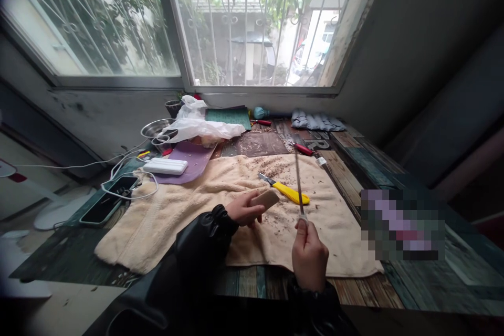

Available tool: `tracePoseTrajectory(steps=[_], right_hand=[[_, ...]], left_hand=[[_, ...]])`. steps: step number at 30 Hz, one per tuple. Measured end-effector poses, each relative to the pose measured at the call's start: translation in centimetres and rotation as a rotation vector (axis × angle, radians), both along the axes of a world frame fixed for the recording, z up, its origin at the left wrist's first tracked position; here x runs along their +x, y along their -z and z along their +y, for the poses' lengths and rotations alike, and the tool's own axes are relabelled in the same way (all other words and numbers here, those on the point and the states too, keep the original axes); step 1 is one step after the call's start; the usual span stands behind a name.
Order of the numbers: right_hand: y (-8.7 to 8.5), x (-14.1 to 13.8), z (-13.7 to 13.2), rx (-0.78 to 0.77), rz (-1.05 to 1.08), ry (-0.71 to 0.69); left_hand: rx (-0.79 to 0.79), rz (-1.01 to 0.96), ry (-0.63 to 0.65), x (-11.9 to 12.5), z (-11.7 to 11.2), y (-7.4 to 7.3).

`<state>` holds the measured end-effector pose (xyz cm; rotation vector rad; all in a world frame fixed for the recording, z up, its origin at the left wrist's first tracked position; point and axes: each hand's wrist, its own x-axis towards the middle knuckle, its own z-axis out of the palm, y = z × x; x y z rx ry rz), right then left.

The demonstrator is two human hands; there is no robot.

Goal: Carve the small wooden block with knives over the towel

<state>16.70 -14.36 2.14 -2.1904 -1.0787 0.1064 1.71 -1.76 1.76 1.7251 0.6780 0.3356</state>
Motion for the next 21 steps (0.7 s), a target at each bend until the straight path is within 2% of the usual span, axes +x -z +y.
tracePoseTrajectory(steps=[2,5,7,9,12,15,17,21], right_hand=[[0.0,0.4,-0.2,-0.001,0.073,0.012],[0.3,0.8,-0.6,-0.026,0.122,0.018],[0.5,1.0,-0.7,-0.045,0.133,0.022],[0.6,1.2,-0.8,-0.057,0.137,0.016],[0.7,1.1,-0.8,-0.104,0.140,-0.059],[1.2,0.9,-0.6,-0.196,0.154,-0.161],[1.7,0.7,-0.5,-0.252,0.165,-0.227],[2.7,0.4,-0.1,-0.319,0.123,-0.300]], left_hand=[[-0.151,-0.107,0.030,-0.2,0.1,0.0],[-0.153,-0.191,-0.004,-0.5,0.5,0.1],[-0.019,-0.188,-0.071,-0.6,0.8,0.1],[0.211,-0.130,-0.157,-0.7,1.2,0.2],[0.601,0.049,-0.272,-0.6,1.5,0.4],[0.880,0.235,-0.318,-0.3,1.7,0.8],[0.981,0.322,-0.316,0.1,1.6,1.2],[1.058,0.416,-0.314,0.6,1.3,1.5]])
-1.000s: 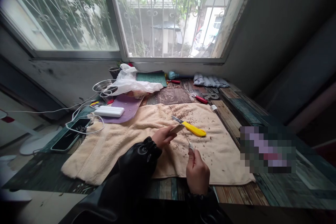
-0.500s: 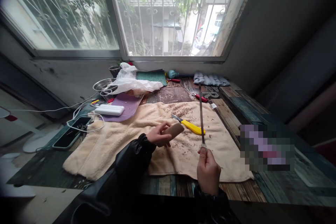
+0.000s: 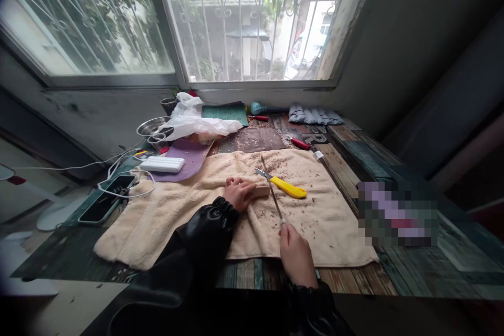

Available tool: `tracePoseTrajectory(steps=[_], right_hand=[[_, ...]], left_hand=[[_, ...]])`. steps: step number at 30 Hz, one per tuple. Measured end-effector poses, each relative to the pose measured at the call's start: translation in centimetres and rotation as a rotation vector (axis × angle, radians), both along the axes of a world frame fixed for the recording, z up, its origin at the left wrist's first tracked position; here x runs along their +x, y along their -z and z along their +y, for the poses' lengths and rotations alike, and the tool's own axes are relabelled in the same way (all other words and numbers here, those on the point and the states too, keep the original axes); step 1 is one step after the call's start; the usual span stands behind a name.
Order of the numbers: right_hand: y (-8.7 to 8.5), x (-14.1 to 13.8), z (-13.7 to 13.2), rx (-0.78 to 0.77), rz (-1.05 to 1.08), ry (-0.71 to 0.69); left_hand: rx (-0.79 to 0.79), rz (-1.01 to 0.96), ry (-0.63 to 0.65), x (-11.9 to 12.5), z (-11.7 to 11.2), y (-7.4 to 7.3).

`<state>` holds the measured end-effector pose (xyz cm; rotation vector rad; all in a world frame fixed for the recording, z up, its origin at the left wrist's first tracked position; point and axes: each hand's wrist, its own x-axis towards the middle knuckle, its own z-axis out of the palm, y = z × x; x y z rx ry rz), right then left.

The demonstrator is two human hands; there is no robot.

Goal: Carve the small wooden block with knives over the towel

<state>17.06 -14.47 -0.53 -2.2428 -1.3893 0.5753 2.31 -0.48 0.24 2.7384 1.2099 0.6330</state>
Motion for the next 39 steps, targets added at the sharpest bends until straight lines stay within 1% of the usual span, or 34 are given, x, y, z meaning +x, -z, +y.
tracePoseTrajectory(steps=[3,8,17,26,39], right_hand=[[0.44,-0.08,0.36,-0.020,-0.059,-0.023],[0.60,-0.16,0.63,-0.044,-0.125,-0.011],[0.17,-0.31,0.45,-0.075,-0.133,-0.031],[0.53,0.02,0.57,-0.069,-0.151,-0.029],[0.14,-0.06,0.50,-0.085,-0.150,-0.055]], left_hand=[[0.014,0.012,-0.010,0.15,-0.16,0.03],[0.007,0.001,-0.021,0.17,-0.25,0.03],[0.011,-0.008,-0.027,0.21,-0.41,-0.09],[-0.006,-0.004,-0.011,0.13,-0.31,-0.07],[-0.014,-0.007,-0.003,0.09,-0.24,-0.06]])
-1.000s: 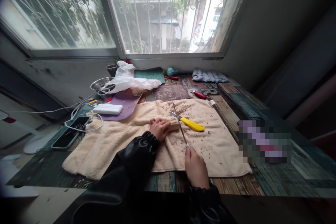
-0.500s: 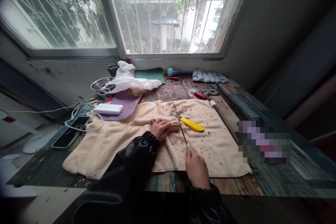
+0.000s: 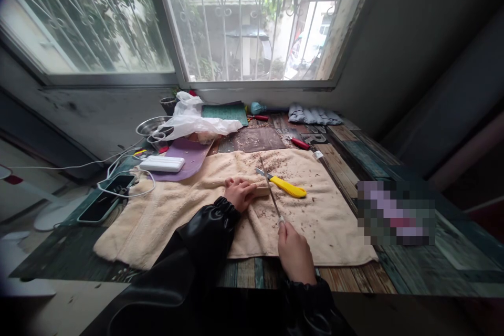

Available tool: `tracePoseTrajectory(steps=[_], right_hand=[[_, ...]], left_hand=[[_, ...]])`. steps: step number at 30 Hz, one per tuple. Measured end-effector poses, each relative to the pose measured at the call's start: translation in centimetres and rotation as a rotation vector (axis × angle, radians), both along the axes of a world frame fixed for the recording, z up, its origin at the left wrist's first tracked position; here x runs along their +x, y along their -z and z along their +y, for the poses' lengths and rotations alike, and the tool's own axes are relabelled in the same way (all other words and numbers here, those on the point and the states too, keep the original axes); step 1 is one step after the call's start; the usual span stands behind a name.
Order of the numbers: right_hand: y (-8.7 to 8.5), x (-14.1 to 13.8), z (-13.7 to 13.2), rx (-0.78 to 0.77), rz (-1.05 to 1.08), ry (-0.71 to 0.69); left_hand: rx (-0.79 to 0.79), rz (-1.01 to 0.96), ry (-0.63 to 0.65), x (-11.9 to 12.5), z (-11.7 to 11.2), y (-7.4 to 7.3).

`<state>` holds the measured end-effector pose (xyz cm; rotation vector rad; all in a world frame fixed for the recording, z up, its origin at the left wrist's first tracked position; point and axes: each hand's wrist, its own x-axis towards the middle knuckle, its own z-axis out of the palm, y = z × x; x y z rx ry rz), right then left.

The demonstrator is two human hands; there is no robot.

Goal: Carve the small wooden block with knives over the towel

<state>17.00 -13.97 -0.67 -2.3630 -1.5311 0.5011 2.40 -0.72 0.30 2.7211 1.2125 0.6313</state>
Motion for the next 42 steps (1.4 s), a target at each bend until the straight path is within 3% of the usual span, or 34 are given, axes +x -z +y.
tracePoseTrajectory(steps=[15,35,42], right_hand=[[0.0,0.0,-0.1,-0.048,0.020,0.032],[-1.4,-0.5,0.1,-0.107,-0.049,0.033],[-1.2,-0.1,-0.1,-0.107,-0.014,0.011]], left_hand=[[0.019,0.009,0.011,0.0,0.1,0.3],[0.082,-0.014,-0.005,0.2,0.0,0.5],[0.118,-0.028,-0.028,2.0,-1.0,0.3]])
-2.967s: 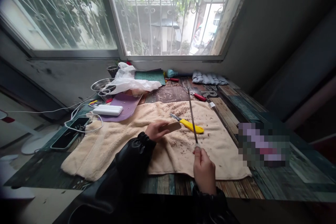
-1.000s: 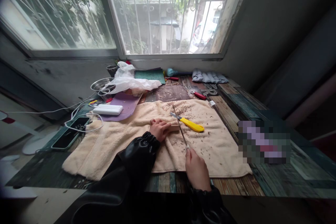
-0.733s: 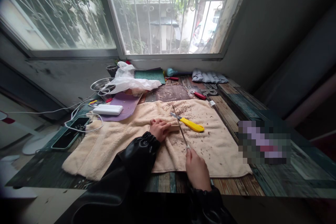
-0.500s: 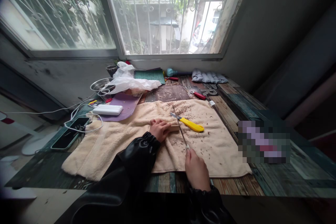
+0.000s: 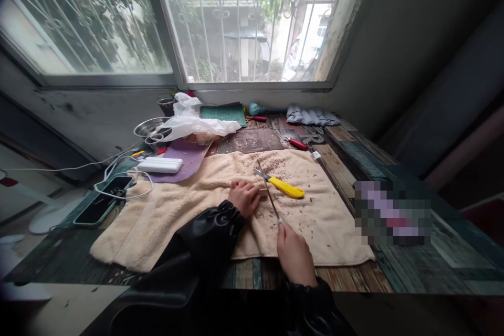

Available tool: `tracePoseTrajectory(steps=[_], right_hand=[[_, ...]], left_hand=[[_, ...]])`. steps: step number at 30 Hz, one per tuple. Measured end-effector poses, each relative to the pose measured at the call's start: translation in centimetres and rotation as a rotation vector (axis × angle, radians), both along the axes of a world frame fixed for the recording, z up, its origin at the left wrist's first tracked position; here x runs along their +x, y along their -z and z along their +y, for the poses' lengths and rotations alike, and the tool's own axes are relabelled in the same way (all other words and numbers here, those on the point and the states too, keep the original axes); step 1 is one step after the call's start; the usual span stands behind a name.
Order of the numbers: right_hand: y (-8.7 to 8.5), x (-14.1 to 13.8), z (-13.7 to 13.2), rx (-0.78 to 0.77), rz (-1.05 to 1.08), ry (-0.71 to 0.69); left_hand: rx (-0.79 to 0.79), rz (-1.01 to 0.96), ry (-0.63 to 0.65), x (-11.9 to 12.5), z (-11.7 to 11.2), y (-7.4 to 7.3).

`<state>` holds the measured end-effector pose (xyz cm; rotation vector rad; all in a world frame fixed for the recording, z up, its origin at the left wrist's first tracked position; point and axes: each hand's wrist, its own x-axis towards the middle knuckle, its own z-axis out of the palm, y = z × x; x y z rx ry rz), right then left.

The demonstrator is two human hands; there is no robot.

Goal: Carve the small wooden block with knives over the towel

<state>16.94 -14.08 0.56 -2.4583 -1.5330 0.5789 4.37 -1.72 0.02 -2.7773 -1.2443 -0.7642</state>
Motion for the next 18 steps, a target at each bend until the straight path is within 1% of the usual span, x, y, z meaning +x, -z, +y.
tracePoseTrajectory(steps=[5,9,18], right_hand=[[0.0,0.1,-0.1,0.000,-0.028,-0.009],[0.0,0.2,-0.2,-0.010,-0.047,-0.006],[0.3,0.3,0.2,-0.039,-0.064,-0.011]], left_hand=[[-0.010,-0.014,0.003,1.4,0.1,0.4],[-0.022,-0.035,0.019,1.3,0.3,0.5],[-0.033,-0.050,0.027,1.1,0.3,0.3]])
